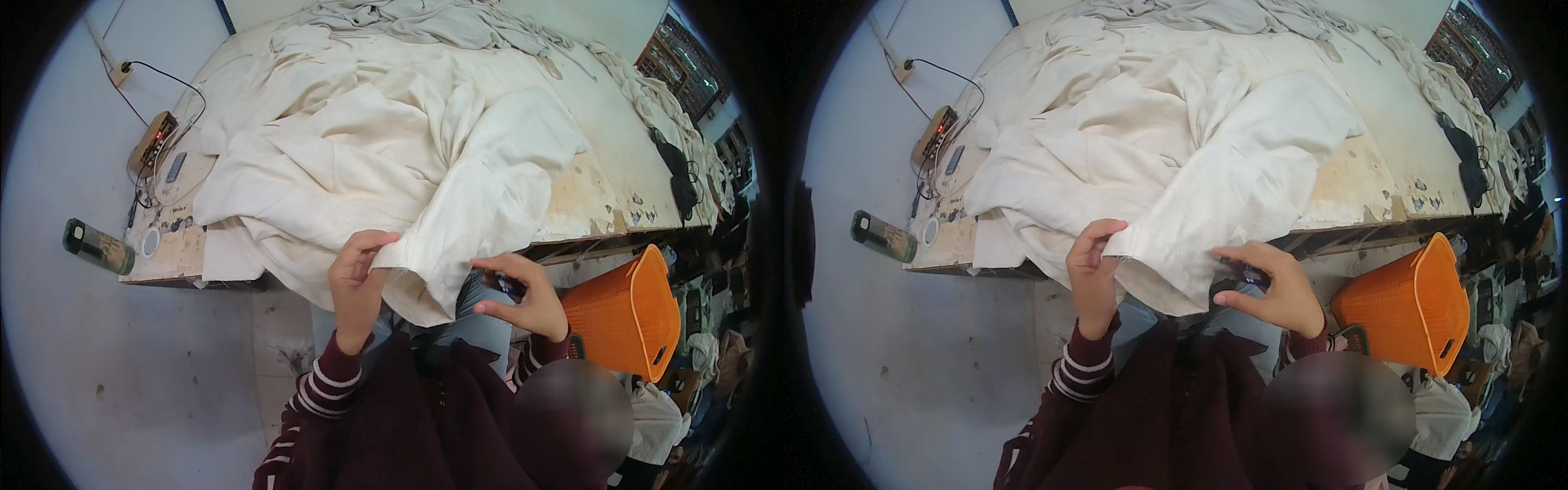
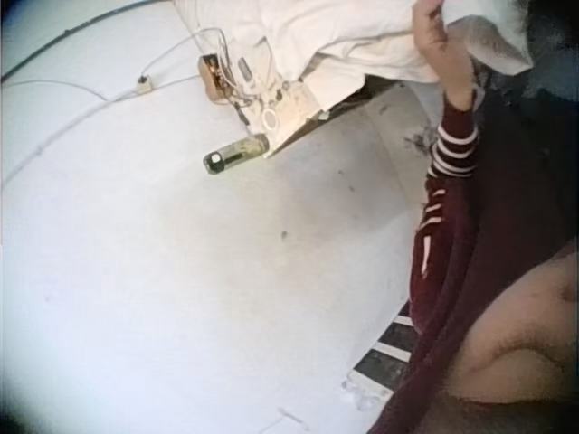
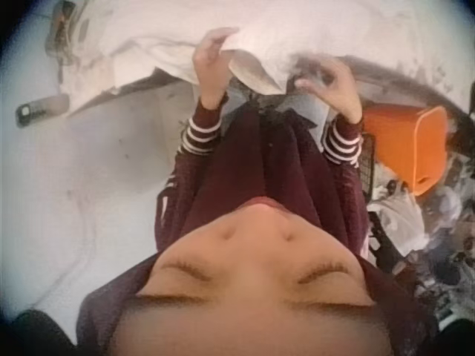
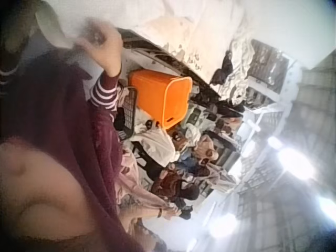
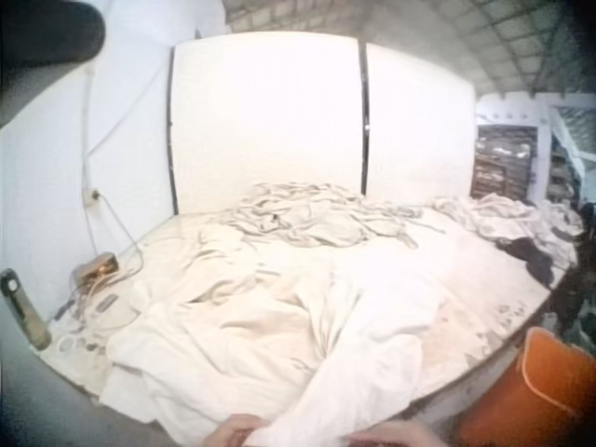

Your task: The person uses small scissors to cut threads and seams on a large white fabric laid on a work table. They repeatedly lift, fold, and reposition the fabric to access different areas, snipping along edges and seams throughout the clip.

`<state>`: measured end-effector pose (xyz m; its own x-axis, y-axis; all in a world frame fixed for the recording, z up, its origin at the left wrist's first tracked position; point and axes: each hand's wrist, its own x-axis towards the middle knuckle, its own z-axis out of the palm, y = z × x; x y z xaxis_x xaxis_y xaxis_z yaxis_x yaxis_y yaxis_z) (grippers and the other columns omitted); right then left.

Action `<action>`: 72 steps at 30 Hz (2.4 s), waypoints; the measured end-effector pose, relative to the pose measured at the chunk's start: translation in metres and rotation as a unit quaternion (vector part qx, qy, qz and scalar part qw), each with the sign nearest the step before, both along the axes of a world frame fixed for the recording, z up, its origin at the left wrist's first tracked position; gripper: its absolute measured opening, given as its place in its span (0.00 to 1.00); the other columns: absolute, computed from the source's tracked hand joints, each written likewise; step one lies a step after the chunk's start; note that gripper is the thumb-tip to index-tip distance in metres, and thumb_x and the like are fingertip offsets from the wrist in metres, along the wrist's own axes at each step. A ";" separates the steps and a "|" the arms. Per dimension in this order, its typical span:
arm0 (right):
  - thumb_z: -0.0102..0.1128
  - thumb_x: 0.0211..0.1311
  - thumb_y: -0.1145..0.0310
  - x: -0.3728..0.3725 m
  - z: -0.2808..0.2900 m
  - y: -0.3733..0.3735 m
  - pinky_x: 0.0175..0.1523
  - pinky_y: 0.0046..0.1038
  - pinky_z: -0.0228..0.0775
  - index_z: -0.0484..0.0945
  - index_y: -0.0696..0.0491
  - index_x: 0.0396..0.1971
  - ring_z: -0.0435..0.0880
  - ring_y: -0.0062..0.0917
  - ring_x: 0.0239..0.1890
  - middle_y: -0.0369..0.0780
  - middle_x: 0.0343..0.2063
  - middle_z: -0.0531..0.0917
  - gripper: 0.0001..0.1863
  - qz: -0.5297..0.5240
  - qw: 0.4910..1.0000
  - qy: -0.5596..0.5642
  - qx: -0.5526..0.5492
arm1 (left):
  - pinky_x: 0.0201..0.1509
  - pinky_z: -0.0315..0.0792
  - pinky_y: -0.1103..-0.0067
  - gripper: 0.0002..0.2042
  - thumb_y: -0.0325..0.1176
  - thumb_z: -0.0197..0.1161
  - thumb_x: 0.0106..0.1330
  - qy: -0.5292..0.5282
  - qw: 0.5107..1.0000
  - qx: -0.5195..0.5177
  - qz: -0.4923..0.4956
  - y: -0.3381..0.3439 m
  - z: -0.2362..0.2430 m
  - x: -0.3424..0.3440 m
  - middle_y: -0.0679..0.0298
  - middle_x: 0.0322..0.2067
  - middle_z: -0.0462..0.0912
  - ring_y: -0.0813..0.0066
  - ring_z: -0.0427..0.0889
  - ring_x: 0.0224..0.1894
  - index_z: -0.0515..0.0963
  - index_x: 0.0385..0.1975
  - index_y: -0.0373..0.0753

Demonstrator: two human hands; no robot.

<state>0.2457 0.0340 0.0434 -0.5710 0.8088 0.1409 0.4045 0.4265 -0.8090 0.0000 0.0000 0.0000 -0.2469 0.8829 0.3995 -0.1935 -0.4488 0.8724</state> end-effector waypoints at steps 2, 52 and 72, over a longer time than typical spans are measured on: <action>0.73 0.48 0.67 -0.007 0.012 -0.008 0.37 0.19 0.71 0.82 0.54 0.45 0.81 0.22 0.32 0.40 0.33 0.84 0.22 -0.056 0.996 0.047 0.046 | 0.59 0.67 0.80 0.17 0.09 0.51 0.56 -0.014 1.000 0.013 -0.021 0.000 -0.001 0.002 0.61 0.44 0.77 0.74 0.77 0.50 0.74 0.46 0.29; 0.69 0.42 0.72 -0.070 0.028 0.004 0.29 0.24 0.73 0.81 0.49 0.42 0.84 0.27 0.28 0.39 0.35 0.82 0.21 0.044 0.966 0.038 0.254 | 0.58 0.67 0.79 0.18 0.12 0.53 0.52 0.133 0.988 0.046 0.057 0.000 0.005 0.011 0.57 0.46 0.77 0.69 0.78 0.49 0.76 0.43 0.32; 0.71 0.53 0.69 -0.025 0.019 0.032 0.43 0.18 0.70 0.81 0.57 0.48 0.79 0.17 0.33 0.36 0.28 0.83 0.21 -0.029 0.989 0.135 -0.061 | 0.32 0.66 0.87 0.06 0.28 0.64 0.64 0.079 0.981 -0.154 -0.087 0.011 0.004 0.009 0.71 0.25 0.79 0.88 0.72 0.28 0.78 0.29 0.32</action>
<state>0.2203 0.0661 0.0619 -0.4787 0.8591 0.1811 0.1873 0.3015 -0.9349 0.0090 0.0111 0.0043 -0.0375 0.9911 0.1274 -0.0959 -0.1304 0.9868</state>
